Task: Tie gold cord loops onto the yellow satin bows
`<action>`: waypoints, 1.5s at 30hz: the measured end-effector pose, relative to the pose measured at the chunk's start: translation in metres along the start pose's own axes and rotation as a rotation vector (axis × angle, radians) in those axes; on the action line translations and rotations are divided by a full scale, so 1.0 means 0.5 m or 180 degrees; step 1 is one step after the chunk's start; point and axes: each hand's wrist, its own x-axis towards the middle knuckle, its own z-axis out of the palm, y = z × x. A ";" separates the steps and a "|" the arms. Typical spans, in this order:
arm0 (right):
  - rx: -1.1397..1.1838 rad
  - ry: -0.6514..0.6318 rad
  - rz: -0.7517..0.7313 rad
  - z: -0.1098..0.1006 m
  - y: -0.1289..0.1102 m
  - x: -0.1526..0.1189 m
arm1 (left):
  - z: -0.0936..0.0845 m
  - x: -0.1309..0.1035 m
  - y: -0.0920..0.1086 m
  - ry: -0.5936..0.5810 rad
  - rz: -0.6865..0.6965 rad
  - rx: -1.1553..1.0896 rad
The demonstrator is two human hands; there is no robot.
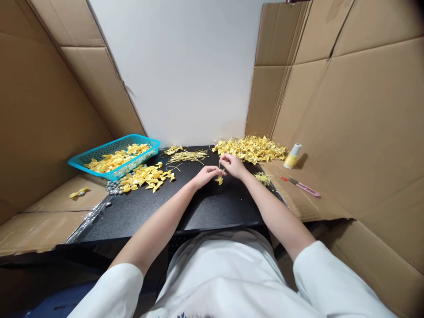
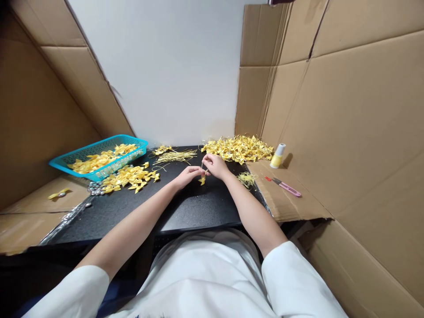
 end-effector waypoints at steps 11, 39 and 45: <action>-0.1140 0.0416 0.0507 -0.001 0.038 0.011 | -0.012 0.000 -0.002 -0.0425 -0.0649 -0.1218; -0.1195 0.0734 -0.0379 0.061 0.002 -0.026 | -0.018 0.005 -0.003 0.0486 -0.0945 -0.1705; -0.1166 0.0736 -0.0255 0.073 0.007 -0.029 | -0.019 0.003 -0.004 0.0480 -0.1003 -0.1522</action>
